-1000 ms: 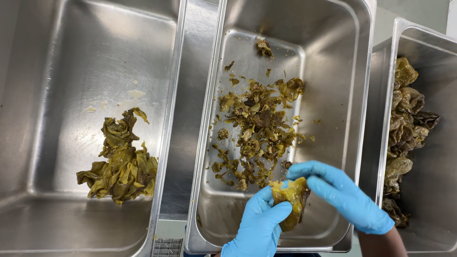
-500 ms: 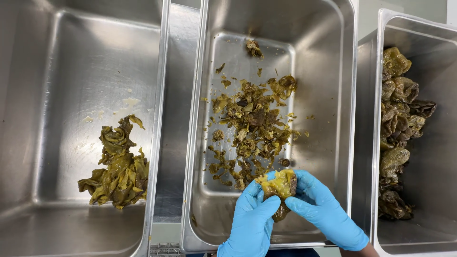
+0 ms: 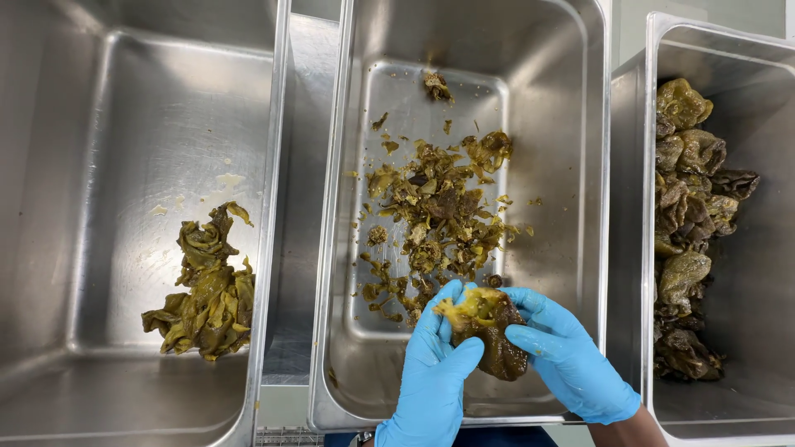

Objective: Cleaning roasted peppers by removing seeds and skins and sorting them into separate containers.

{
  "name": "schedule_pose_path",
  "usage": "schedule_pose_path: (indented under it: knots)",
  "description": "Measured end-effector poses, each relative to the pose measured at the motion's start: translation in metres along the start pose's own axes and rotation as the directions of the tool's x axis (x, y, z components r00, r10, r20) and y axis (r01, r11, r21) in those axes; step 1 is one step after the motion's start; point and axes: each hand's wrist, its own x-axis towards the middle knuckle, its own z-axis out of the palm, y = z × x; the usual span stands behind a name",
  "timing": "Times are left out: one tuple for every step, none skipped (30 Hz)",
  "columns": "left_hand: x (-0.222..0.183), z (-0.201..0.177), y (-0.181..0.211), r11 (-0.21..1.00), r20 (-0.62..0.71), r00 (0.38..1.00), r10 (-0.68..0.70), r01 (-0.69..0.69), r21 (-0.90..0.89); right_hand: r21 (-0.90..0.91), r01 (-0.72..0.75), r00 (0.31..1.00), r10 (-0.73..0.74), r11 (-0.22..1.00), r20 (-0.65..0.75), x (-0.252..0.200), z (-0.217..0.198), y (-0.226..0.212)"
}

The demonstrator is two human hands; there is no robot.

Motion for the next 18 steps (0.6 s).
schedule_pose_path:
  knots:
    - [0.000,0.002,0.000,1.000,0.001,1.000,0.002,-0.002,0.000,0.000,0.002,1.000,-0.002,1.000,0.001,-0.001,0.002,-0.002]
    - [0.000,0.003,0.001,1.000,-0.022,1.000,0.000,0.001,0.022,-0.009,0.005,1.000,-0.005,1.000,-0.002,-0.002,0.005,-0.005]
    - [0.000,0.004,0.001,0.999,-0.045,0.999,-0.002,0.004,0.044,-0.018,0.008,1.000,-0.008,1.000,-0.005,-0.003,0.008,-0.007]
    - [0.000,0.006,0.004,0.999,-0.046,0.999,0.003,0.000,0.044,-0.019,0.008,1.000,-0.008,1.000,0.000,-0.004,0.008,-0.007]
    - [-0.001,0.009,0.006,0.998,-0.067,0.998,-0.015,0.019,0.063,-0.090,0.034,0.999,-0.033,0.995,0.008,-0.005,0.009,-0.008]
    - [-0.001,0.011,0.009,0.996,-0.089,0.996,-0.032,0.039,0.082,-0.160,0.060,0.998,-0.058,0.985,0.018,-0.006,0.010,-0.008]
    - [-0.002,0.013,0.011,0.996,-0.090,0.996,-0.027,0.035,0.083,-0.160,0.061,0.998,-0.058,0.985,0.023,-0.008,0.014,-0.011]
    - [-0.003,0.015,0.013,0.995,-0.091,0.995,-0.044,0.052,0.088,-0.222,0.052,0.998,-0.055,0.974,-0.006,-0.010,0.018,-0.014]
    - [-0.004,0.017,0.015,0.993,-0.091,0.994,-0.061,0.070,0.093,-0.283,0.042,0.998,-0.053,0.958,-0.035,-0.013,0.021,-0.016]
    - [-0.005,0.018,0.016,0.993,-0.090,0.994,-0.061,0.069,0.097,-0.279,0.044,0.998,-0.055,0.959,-0.034,-0.012,0.020,-0.015]
    - [-0.005,0.019,0.017,0.993,-0.092,0.994,-0.059,0.068,0.096,-0.362,0.083,0.992,-0.111,0.929,-0.056,-0.012,0.018,-0.013]
    - [-0.005,0.020,0.017,0.993,-0.095,0.994,-0.059,0.068,0.095,-0.442,0.117,0.983,-0.166,0.889,-0.075,-0.011,0.017,-0.012]
    - [-0.005,0.021,0.018,0.993,-0.094,0.994,-0.059,0.068,0.098,-0.439,0.118,0.983,-0.168,0.890,-0.075,-0.012,0.017,-0.013]
    - [-0.006,0.021,0.018,0.992,-0.101,0.993,-0.055,0.066,0.109,-0.389,0.139,0.982,-0.176,0.910,-0.061,-0.012,0.017,-0.014]
    - [-0.006,0.022,0.018,0.991,-0.109,0.993,-0.051,0.064,0.120,-0.338,0.160,0.981,-0.186,0.928,-0.046,-0.013,0.017,-0.015]
    - [-0.006,0.020,0.017,0.990,-0.108,0.993,-0.052,0.065,0.122,-0.336,0.160,0.981,-0.186,0.928,-0.047,-0.013,0.016,-0.015]
    - [-0.005,0.019,0.016,0.989,-0.111,0.993,-0.046,0.061,0.134,-0.307,0.162,0.983,-0.182,0.938,-0.038,-0.013,0.015,-0.015]
    - [-0.005,0.018,0.015,0.988,-0.113,0.993,-0.041,0.058,0.145,-0.279,0.163,0.984,-0.178,0.946,-0.029,-0.014,0.014,-0.015]
